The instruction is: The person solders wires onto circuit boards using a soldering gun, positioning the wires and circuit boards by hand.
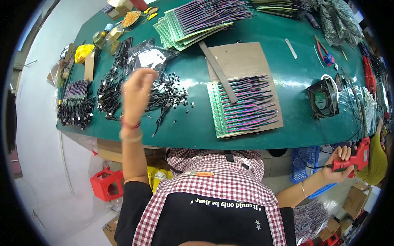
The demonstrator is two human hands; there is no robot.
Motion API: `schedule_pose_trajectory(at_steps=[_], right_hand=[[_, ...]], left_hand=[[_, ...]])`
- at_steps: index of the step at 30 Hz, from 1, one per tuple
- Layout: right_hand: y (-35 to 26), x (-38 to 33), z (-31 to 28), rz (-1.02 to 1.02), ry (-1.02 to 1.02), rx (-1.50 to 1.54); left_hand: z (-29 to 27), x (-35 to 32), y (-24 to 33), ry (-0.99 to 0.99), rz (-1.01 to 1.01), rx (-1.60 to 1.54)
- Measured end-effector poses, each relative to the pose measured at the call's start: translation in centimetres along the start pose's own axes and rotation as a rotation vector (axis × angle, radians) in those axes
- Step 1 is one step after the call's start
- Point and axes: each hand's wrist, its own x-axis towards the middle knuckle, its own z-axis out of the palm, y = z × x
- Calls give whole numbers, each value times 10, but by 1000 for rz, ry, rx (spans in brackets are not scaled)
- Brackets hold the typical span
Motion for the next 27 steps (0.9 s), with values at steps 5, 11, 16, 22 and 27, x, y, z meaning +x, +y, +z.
schedule_pose_trajectory(at_steps=[5, 11, 16, 22, 27], right_hand=[[6, -12, 31, -3, -54, -239], [26, -12, 43, 49, -69, -211], [49, -2, 53, 128, -103, -98], [59, -3, 55, 160, -82, -66], [56, -6, 49, 186, -90, -41]], left_hand=[[40, -31, -49, -191, 168, 572], [39, -54, -53, -138, -8, 767], [35, -50, -80, -47, 10, 591], [33, -46, -84, -15, 126, 652], [18, -40, -92, 44, 137, 434]])
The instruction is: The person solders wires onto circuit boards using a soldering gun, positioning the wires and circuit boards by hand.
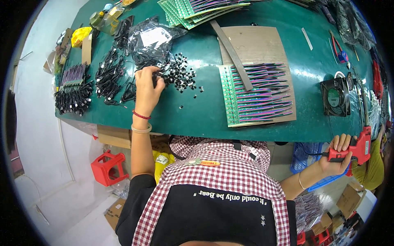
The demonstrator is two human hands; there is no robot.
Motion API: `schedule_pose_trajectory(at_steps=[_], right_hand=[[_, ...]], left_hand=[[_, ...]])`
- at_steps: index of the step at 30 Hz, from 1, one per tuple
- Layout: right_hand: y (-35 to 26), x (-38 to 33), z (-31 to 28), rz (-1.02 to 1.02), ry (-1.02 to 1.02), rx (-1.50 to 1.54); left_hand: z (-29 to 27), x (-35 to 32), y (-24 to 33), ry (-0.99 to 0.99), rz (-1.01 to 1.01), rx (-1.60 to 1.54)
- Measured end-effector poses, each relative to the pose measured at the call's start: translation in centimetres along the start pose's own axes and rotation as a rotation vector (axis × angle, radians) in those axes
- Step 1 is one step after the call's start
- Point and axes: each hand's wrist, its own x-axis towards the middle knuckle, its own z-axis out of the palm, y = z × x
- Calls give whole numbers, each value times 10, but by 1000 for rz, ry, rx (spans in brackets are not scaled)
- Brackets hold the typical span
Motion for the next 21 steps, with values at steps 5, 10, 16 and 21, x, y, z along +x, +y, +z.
schedule_pose_trajectory(at_steps=[5, 10, 16, 21], right_hand=[[-4, -2, -4, -15, 36, -56], [-2, 1, -5, -5, 63, -66], [9, 7, 4, 32, 36, -36], [4, 5, -2, 39, 18, -17]], left_hand=[[-37, -13, 0, -321, 160, -195], [-36, -42, 5, -407, 197, -38], [-1, -35, 1, -78, 123, 57], [7, -27, -3, -12, 91, -31]])
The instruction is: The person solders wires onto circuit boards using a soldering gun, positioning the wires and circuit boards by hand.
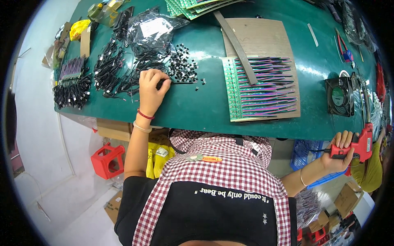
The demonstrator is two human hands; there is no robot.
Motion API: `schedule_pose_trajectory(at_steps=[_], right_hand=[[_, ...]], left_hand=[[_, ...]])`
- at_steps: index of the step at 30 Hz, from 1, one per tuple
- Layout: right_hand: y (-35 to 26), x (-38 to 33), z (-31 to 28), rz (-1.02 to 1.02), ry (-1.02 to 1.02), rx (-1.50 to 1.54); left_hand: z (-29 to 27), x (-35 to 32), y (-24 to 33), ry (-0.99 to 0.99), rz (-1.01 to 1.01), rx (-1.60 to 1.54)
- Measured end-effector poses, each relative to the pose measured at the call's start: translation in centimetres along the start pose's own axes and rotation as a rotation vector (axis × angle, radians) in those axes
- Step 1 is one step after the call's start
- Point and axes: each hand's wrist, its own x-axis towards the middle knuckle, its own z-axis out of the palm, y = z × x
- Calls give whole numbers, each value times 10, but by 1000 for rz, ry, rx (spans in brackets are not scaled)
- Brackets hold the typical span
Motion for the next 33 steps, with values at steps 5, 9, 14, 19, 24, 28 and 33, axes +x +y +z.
schedule_pose_trajectory(at_steps=[5, 9, 14, 19, 24, 28, 33], right_hand=[[0, -5, -4, -25, 33, -32], [7, -4, 3, 2, -6, -3], [25, -3, 25, 35, -13, -4], [34, -16, 53, 74, -15, -50], [60, -35, 93, 336, -90, -319], [95, -58, 137, 559, -131, -540], [109, -65, 155, 676, -197, -564]], left_hand=[[-21, -7, -12, -144, 36, -19], [-21, 7, 21, -59, 41, 67], [17, 8, 75, -298, -11, -3], [28, 8, 76, -236, -11, -47], [13, 18, 108, -300, -236, -657], [7, 17, 161, -458, -348, -1130], [8, 19, 182, -418, -294, -1133]])
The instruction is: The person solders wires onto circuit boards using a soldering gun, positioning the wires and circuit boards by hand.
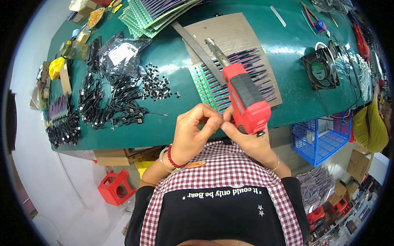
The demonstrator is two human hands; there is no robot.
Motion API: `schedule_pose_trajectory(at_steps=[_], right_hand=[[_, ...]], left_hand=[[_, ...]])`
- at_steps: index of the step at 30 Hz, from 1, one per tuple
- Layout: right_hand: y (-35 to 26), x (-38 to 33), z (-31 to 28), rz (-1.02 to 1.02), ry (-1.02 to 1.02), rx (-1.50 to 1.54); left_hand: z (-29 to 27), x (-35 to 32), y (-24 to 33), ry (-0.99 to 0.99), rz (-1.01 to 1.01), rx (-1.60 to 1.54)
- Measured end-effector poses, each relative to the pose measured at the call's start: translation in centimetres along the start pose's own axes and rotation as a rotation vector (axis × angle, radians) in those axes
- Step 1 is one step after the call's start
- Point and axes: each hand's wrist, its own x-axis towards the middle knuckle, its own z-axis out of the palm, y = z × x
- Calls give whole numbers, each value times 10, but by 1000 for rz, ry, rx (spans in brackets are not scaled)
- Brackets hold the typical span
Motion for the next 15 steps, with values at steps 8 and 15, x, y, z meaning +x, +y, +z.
schedule_pose_trajectory(at_steps=[8, 15], right_hand=[[-1, -2, -2, 47, -11, -19], [1, -1, -9, -36, -67, -198]], left_hand=[[-3, 2, 5, -63, 149, 237], [-10, 2, 9, -205, 26, 163]])
